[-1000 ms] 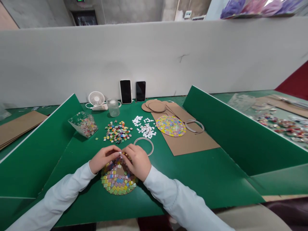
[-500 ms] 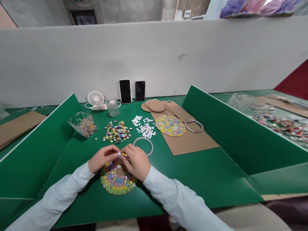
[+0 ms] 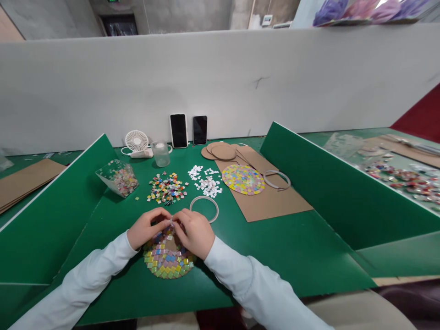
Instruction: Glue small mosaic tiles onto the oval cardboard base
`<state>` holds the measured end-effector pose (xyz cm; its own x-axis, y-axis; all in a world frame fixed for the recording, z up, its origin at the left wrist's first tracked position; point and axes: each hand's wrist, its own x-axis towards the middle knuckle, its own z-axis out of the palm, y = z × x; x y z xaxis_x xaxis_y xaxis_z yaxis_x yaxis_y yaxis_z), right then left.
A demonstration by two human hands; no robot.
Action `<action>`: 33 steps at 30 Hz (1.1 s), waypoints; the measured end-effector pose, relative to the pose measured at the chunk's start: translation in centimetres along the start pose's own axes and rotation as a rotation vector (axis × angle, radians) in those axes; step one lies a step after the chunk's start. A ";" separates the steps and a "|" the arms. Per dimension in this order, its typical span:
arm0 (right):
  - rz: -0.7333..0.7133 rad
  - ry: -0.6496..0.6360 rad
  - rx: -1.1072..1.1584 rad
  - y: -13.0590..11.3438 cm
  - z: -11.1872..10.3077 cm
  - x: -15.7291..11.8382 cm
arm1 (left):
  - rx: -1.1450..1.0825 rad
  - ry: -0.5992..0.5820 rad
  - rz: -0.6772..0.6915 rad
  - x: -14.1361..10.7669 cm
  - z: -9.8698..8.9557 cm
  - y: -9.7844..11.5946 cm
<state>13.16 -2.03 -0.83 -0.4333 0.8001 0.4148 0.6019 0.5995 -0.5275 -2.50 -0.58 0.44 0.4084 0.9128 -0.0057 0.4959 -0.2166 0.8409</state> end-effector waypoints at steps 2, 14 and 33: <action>-0.003 -0.004 0.002 0.0 0.0 0.0 | 0.007 -0.005 -0.007 0.0 0.0 -0.1; -0.006 -0.034 -0.011 0.0 0.0 0.0 | 0.028 -0.010 -0.022 0.0 0.0 -0.1; -0.012 -0.045 -0.038 0.1 0.2 -0.1 | 0.079 0.028 0.013 -0.2 0.2 0.0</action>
<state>13.13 -2.07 -1.12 -0.4701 0.7933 0.3869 0.6211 0.6088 -0.4935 -2.46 -0.87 0.33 0.3942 0.9188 0.0208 0.5500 -0.2540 0.7956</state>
